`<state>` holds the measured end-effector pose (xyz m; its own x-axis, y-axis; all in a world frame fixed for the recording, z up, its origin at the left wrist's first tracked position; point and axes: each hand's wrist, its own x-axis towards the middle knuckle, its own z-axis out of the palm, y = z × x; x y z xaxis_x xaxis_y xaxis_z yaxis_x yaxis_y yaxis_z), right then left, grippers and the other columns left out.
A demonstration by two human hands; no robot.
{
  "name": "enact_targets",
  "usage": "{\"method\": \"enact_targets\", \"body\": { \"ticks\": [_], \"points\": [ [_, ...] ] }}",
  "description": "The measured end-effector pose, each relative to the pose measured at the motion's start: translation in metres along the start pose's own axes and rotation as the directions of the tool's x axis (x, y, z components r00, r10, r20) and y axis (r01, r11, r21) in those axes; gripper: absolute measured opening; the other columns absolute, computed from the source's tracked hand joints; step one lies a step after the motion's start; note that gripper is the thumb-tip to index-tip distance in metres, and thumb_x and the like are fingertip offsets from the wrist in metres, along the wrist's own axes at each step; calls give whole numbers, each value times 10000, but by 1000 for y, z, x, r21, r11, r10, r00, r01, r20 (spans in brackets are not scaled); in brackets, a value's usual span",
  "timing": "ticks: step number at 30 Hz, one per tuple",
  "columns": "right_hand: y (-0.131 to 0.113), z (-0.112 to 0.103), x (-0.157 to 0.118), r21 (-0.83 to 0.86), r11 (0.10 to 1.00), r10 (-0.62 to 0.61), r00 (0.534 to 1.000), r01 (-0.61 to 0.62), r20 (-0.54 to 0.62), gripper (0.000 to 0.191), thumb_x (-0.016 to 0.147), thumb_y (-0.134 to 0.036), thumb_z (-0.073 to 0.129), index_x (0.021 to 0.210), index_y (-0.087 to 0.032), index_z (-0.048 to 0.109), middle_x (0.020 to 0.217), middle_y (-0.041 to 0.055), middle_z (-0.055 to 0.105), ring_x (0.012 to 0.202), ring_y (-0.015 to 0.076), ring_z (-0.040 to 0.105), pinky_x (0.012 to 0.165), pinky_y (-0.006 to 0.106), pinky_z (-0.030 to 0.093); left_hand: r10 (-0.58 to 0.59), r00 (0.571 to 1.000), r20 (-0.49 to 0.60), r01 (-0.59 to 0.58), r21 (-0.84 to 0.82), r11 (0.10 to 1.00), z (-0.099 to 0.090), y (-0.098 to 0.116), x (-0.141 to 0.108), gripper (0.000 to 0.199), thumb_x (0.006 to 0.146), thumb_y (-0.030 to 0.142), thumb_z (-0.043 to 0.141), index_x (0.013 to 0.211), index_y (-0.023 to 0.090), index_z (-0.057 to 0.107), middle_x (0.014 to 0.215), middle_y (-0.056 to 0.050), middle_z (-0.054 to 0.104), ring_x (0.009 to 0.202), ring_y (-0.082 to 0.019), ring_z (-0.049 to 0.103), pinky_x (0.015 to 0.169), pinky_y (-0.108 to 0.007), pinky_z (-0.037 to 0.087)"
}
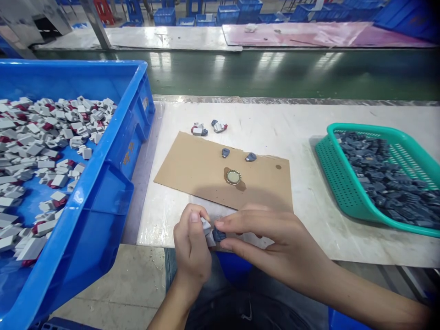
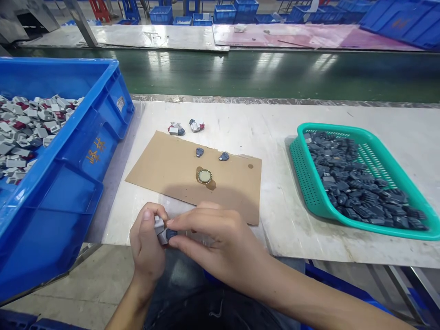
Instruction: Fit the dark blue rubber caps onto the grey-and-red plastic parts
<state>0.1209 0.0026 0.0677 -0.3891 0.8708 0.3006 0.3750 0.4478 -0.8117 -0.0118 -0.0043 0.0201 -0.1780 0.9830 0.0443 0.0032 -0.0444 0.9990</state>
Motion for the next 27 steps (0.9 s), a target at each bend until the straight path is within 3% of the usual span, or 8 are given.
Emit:
{"method": "enact_targets", "body": {
  "ticks": [5, 8, 11, 14, 16, 21, 27],
  "points": [
    [2, -2, 4, 44, 999, -12, 997, 9, 73, 165, 744, -101, 671, 893, -167, 648, 852, 3, 680, 765, 112, 617, 691, 208, 481, 40, 999, -7, -40, 20, 999, -1, -1, 0, 369, 908, 378, 278, 628, 202, 439, 524, 46, 371, 437, -101, 333, 413, -236, 273],
    [2, -8, 5, 13, 998, -69, 994, 68, 89, 201, 745, -162, 687, 941, -179, 641, 925, 21, 659, 867, 139, 594, 775, 244, 464, 30, 999, 15, -30, -1, 1000, 1, 0, -1, 362, 910, 381, 275, 638, 206, 439, 484, 60, 356, 389, -94, 312, 386, -238, 259],
    [-2, -11, 11, 39, 999, -35, 999, 36, -42, 200, 833, -280, 595, 1013, -196, 624, 1017, 35, 620, 933, 148, 561, 783, 253, 459, -14, 1000, 5, 14, -28, 1000, 3, 4, -2, 365, 906, 399, 284, 631, 212, 436, 444, 71, 316, 364, -95, 305, 372, -240, 247],
    [-8, -6, 24, 244, 968, 113, 963, -51, -246, 268, 925, -367, 410, 1024, -215, 608, 1004, 25, 608, 908, 146, 556, 755, 268, 463, -49, 999, 3, 49, -33, 998, 4, 5, -3, 381, 896, 435, 296, 621, 216, 442, 429, 72, 303, 355, -100, 303, 363, -246, 241],
    [-12, 2, 37, 392, 918, 186, 934, -54, -305, 311, 941, -378, 347, 1003, -208, 600, 972, 23, 605, 893, 149, 556, 760, 284, 464, -57, 998, 13, 57, -30, 998, 3, 4, -3, 382, 895, 443, 300, 622, 217, 441, 421, 74, 306, 346, -100, 304, 352, -246, 235],
    [-15, 28, 60, 478, 876, 195, 955, -67, -224, 296, 951, -330, 312, 984, -180, 564, 915, 19, 591, 862, 118, 557, 789, 256, 465, 35, 998, 52, -36, 28, 999, 2, -3, -2, 394, 906, 436, 286, 624, 212, 446, 437, 70, 304, 356, -100, 294, 363, -250, 231],
    [-12, 39, 59, 557, 824, 223, 962, -99, -159, 262, 936, -277, 329, 944, -158, 562, 824, 21, 575, 805, 103, 555, 746, 224, 480, 52, 993, 110, -59, 62, 996, 0, -6, -4, 329, 932, 352, 253, 732, 214, 474, 541, 55, 390, 421, -105, 340, 463, -260, 289]
  ]
}}
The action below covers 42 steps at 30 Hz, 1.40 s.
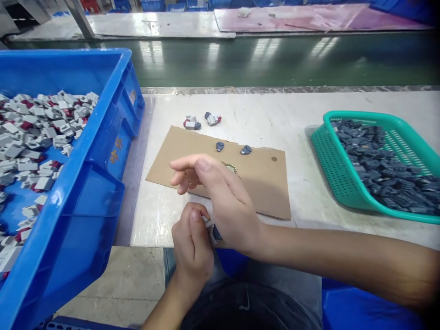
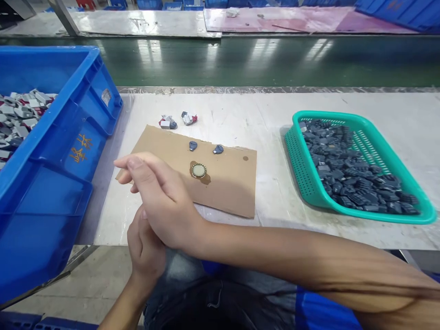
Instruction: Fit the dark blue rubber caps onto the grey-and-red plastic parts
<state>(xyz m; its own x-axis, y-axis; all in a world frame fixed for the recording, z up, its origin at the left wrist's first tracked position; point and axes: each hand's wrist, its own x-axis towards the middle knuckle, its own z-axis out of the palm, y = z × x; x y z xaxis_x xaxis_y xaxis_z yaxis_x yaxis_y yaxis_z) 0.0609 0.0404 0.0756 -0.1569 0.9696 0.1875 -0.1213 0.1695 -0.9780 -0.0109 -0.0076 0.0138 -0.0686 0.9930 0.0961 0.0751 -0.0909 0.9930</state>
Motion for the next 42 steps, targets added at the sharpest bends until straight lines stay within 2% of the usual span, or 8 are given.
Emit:
{"method": "enact_targets", "body": {
  "ticks": [7, 13, 21, 25, 31, 34, 37, 42],
  "points": [
    [2, 0, -10, 7, 1000, -12, 1000, 12, 12, 258, 910, -284, 362, 843, -168, 583, 733, 15, 550, 723, 112, 546, 662, 229, 486, 118, 990, 70, -123, 65, 990, -4, -1, 1, 228, 909, 232, 315, 737, 216, 464, 619, 11, 472, 541, -138, 481, 493, -268, 342],
    [8, 0, -8, 124, 988, 93, 996, -91, -8, 259, 899, -323, 387, 824, -169, 580, 679, 3, 519, 625, 98, 508, 564, 208, 464, 35, 995, 94, -36, 12, 999, -5, 0, 3, 282, 921, 246, 277, 688, 220, 433, 565, 16, 435, 508, -134, 440, 465, -276, 311],
    [6, 4, -8, 109, 991, 88, 995, -82, -45, 272, 894, -364, 373, 822, -186, 565, 681, 10, 511, 600, 113, 508, 545, 235, 477, -4, 997, 83, 5, -14, 1000, -7, 3, 5, 322, 923, 256, 273, 655, 213, 448, 526, 18, 424, 480, -128, 435, 442, -275, 287],
    [8, 3, -8, 87, 992, 102, 992, -96, -67, 221, 887, -319, 406, 818, -190, 572, 728, 8, 520, 672, 110, 521, 621, 224, 486, 30, 995, 98, -31, 5, 1000, -7, 3, 7, 291, 923, 255, 269, 710, 216, 464, 580, 6, 465, 536, -139, 463, 484, -279, 319],
    [12, 4, -4, 104, 987, 133, 987, -123, -95, 246, 874, -365, 407, 816, -190, 570, 768, 15, 517, 733, 121, 521, 671, 235, 483, 17, 996, 91, -19, 18, 1000, -7, 5, 8, 305, 932, 290, 242, 716, 214, 443, 539, 41, 380, 487, -123, 385, 480, -261, 311],
    [10, 7, 2, 194, 973, 155, 978, -127, -136, 238, 853, -364, 411, 818, -177, 555, 759, 18, 512, 720, 120, 518, 694, 242, 479, -31, 998, 63, 30, 17, 999, -9, 6, 9, 340, 926, 320, 258, 662, 205, 438, 535, 41, 403, 471, -108, 376, 456, -239, 305],
    [5, 9, 12, 278, 946, 223, 959, -169, -175, 264, 856, -376, 371, 882, -165, 527, 800, 37, 530, 757, 129, 541, 734, 256, 478, -162, 986, 40, 165, -100, 981, -10, 6, 11, 365, 910, 365, 273, 634, 202, 447, 496, 49, 397, 410, -92, 358, 392, -210, 288],
    [-4, -4, 24, 197, 960, 242, 939, -197, -243, 344, 915, -331, 206, 942, -161, 504, 834, 67, 573, 792, 153, 579, 695, 266, 487, -360, 930, 74, 360, -382, 851, -13, 13, 19, 338, 876, 372, 326, 626, 194, 468, 367, 75, 340, 300, -59, 273, 330, -160, 211]
  ]
}}
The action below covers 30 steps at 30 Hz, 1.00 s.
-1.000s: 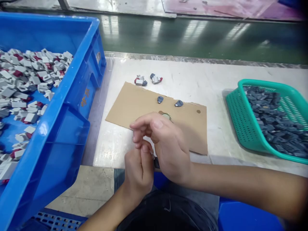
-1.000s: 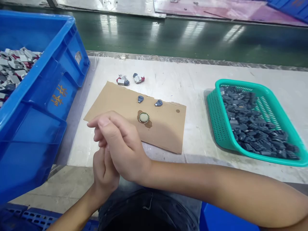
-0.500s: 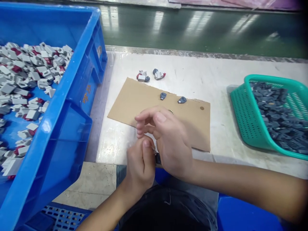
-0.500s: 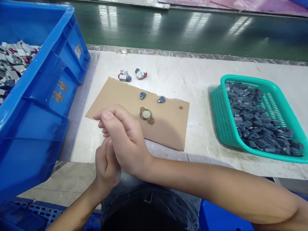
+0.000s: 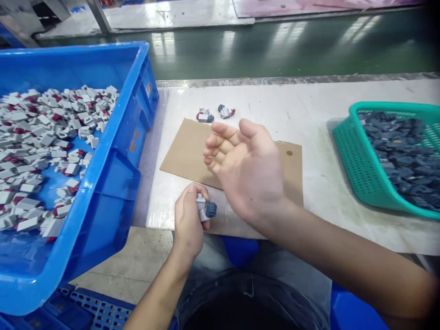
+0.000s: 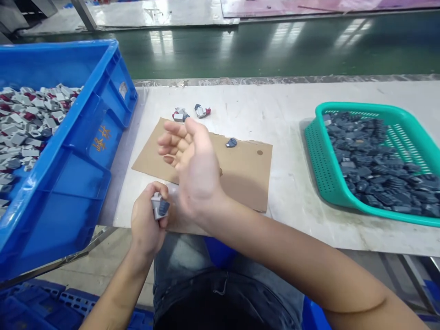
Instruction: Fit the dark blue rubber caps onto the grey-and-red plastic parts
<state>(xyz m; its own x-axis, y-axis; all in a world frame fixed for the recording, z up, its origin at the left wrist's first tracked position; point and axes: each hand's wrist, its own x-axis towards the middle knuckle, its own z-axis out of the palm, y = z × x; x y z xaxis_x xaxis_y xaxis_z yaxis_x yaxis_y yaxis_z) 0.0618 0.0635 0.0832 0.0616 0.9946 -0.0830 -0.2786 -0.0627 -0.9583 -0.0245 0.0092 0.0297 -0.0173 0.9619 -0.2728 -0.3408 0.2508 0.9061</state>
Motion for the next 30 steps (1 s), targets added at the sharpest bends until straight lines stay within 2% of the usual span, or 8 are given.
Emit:
{"method": "enact_targets", "body": {
  "ticks": [2, 4, 5, 7, 10, 12, 21, 30],
  "points": [
    [-4, -9, 0, -87, 995, -52, 999, 53, 15, 254, 898, -285, 305, 881, -173, 532, 800, 46, 576, 752, 143, 577, 650, 248, 478, -84, 996, 34, 88, -152, 984, -1, 7, 3, 330, 872, 350, 323, 618, 193, 464, 323, 82, 301, 285, -53, 212, 329, -148, 195],
    [-8, -18, -2, -268, 946, -149, 977, 185, 151, 164, 865, -254, 435, 822, -185, 577, 784, 22, 586, 736, 137, 570, 630, 238, 466, -150, 983, 104, 174, -294, 940, -4, 13, 6, 338, 875, 320, 299, 603, 193, 453, 299, 85, 275, 279, -51, 146, 318, -145, 169],
    [-9, -23, -3, -362, 889, -188, 945, 279, 266, 132, 850, -242, 486, 815, -191, 603, 792, 14, 595, 746, 139, 568, 637, 239, 462, -169, 975, 145, 210, -349, 913, -6, 15, 8, 347, 879, 308, 281, 599, 193, 452, 292, 86, 265, 277, -52, 117, 311, -147, 156],
    [-12, -29, -6, -466, 750, -212, 839, 469, 501, 106, 834, -221, 542, 848, -207, 646, 832, 9, 608, 783, 143, 565, 670, 247, 456, -186, 960, 210, 261, -419, 870, -10, 18, 12, 373, 888, 292, 248, 594, 191, 454, 284, 86, 254, 275, -54, 83, 303, -153, 140],
    [-13, -30, -6, -474, 612, -201, 705, 633, 681, 151, 838, -183, 539, 926, -204, 660, 882, 24, 603, 829, 147, 553, 717, 264, 443, -189, 946, 263, 296, -462, 836, -15, 17, 17, 428, 893, 271, 214, 546, 178, 446, 279, 81, 241, 266, -52, 76, 300, -161, 125],
    [-13, -25, -5, -469, 570, -212, 672, 675, 709, 163, 839, -168, 531, 936, -193, 659, 884, 33, 604, 834, 152, 546, 719, 275, 436, -189, 940, 283, 308, -471, 826, -17, 16, 19, 466, 891, 280, 215, 488, 172, 423, 275, 77, 223, 257, -45, 87, 300, -163, 127],
    [-9, -16, 5, -475, 524, -143, 623, 707, 769, 123, 824, -156, 559, 858, -176, 675, 847, 40, 604, 815, 157, 536, 687, 274, 416, -240, 937, 254, 336, -465, 819, -15, 15, 19, 540, 896, 341, 224, 415, 168, 398, 261, 71, 216, 242, -34, 133, 301, -158, 138],
    [-17, -16, 3, -441, 462, -79, 531, 769, 844, 109, 813, -96, 565, 787, -133, 664, 884, 49, 598, 787, 135, 534, 672, 235, 395, -320, 944, 83, 328, -366, 871, -8, 18, 15, 473, 878, 317, 276, 437, 181, 378, 251, 63, 247, 232, -45, 186, 295, -153, 158]
  ]
}}
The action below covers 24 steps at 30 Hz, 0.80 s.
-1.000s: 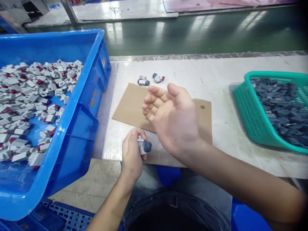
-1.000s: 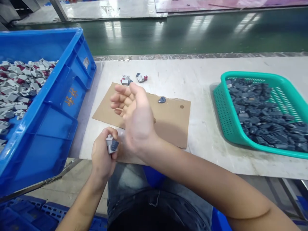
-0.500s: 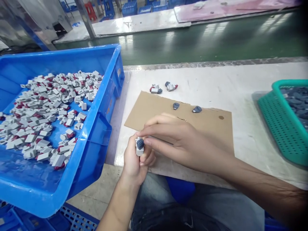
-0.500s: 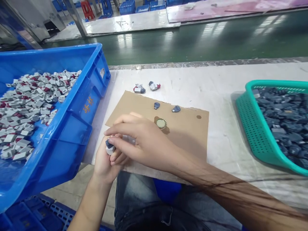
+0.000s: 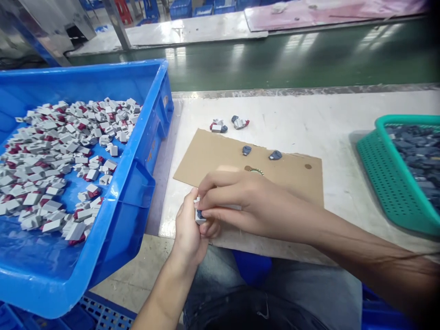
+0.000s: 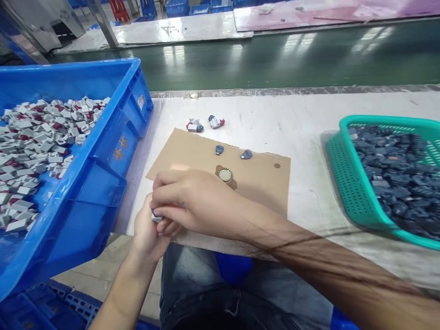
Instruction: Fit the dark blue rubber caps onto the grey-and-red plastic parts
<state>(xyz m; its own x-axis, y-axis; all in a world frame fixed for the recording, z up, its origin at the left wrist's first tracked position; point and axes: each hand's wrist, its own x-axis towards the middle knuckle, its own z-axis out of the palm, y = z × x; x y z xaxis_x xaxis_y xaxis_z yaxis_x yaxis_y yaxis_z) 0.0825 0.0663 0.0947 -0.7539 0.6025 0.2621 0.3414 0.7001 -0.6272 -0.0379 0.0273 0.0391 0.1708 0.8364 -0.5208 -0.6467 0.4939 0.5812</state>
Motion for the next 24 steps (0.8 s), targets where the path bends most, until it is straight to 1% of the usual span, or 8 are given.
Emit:
{"method": "enact_targets", "body": {
  "ticks": [3, 6, 11, 14, 16, 19, 21, 24],
  "points": [
    [-5, -2, 3, -53, 999, -7, 998, 9, 56, 142, 815, -84, 556, 726, -125, 659, 874, 49, 602, 767, 135, 527, 660, 237, 391, 31, 999, -33, -24, 175, 984, 2, 0, -1, 444, 866, 353, 237, 453, 206, 305, 260, 71, 214, 237, -51, 176, 294, -160, 157],
    [-8, 0, 2, -79, 997, -5, 998, 10, 60, 145, 812, -78, 555, 721, -114, 662, 830, 52, 595, 759, 144, 520, 654, 248, 392, 134, 990, -47, -101, 425, 899, 3, -2, -2, 394, 844, 383, 184, 485, 229, 232, 279, 82, 181, 250, -60, 163, 302, -173, 184],
    [-4, 3, -21, 86, 996, 47, 988, -34, -146, 104, 827, -124, 557, 845, -124, 660, 868, 55, 590, 817, 143, 546, 709, 248, 421, 334, 943, -3, -238, 696, 677, 1, -7, -1, 373, 853, 408, 94, 583, 238, 288, 325, 86, 210, 283, -102, 237, 339, -204, 243],
    [3, -1, -38, 178, 977, 180, 904, -118, -388, 135, 845, -195, 551, 941, -156, 637, 921, 46, 607, 856, 142, 560, 728, 246, 441, 464, 878, 118, -307, 883, 356, -3, -1, -2, 332, 861, 406, 209, 638, 223, 373, 466, 38, 392, 418, -125, 401, 439, -224, 286],
    [8, -7, -46, 240, 953, 291, 790, -187, -539, 160, 860, -233, 526, 963, -167, 629, 914, 40, 621, 850, 146, 571, 710, 251, 452, 502, 839, 211, -286, 955, 76, -3, 8, -1, 278, 843, 366, 320, 618, 218, 390, 519, 20, 422, 491, -142, 438, 491, -245, 259],
    [17, -17, -51, 366, 908, 407, 641, -205, -651, 176, 869, -260, 500, 954, -171, 625, 845, 27, 626, 777, 136, 583, 672, 256, 461, 518, 806, 288, -145, 943, -299, 6, 24, 3, 245, 829, 303, 361, 606, 218, 418, 471, 9, 407, 478, -177, 451, 502, -279, 193],
    [25, -21, -53, 408, 902, 407, 597, -142, -691, 179, 867, -258, 494, 966, -169, 614, 824, 21, 619, 736, 121, 578, 649, 248, 460, 514, 795, 321, -42, 875, -482, 18, 33, 10, 253, 837, 291, 331, 645, 213, 477, 490, -30, 486, 503, -221, 510, 499, -286, 192],
    [41, -22, -59, 424, 904, 380, 547, -49, -746, 190, 867, -254, 483, 988, -164, 598, 830, 20, 606, 707, 107, 567, 618, 239, 447, 466, 808, 361, 61, 735, -675, 36, 40, 24, 308, 845, 284, 295, 717, 185, 557, 611, -117, 621, 606, -299, 600, 500, -296, 265]
  ]
}}
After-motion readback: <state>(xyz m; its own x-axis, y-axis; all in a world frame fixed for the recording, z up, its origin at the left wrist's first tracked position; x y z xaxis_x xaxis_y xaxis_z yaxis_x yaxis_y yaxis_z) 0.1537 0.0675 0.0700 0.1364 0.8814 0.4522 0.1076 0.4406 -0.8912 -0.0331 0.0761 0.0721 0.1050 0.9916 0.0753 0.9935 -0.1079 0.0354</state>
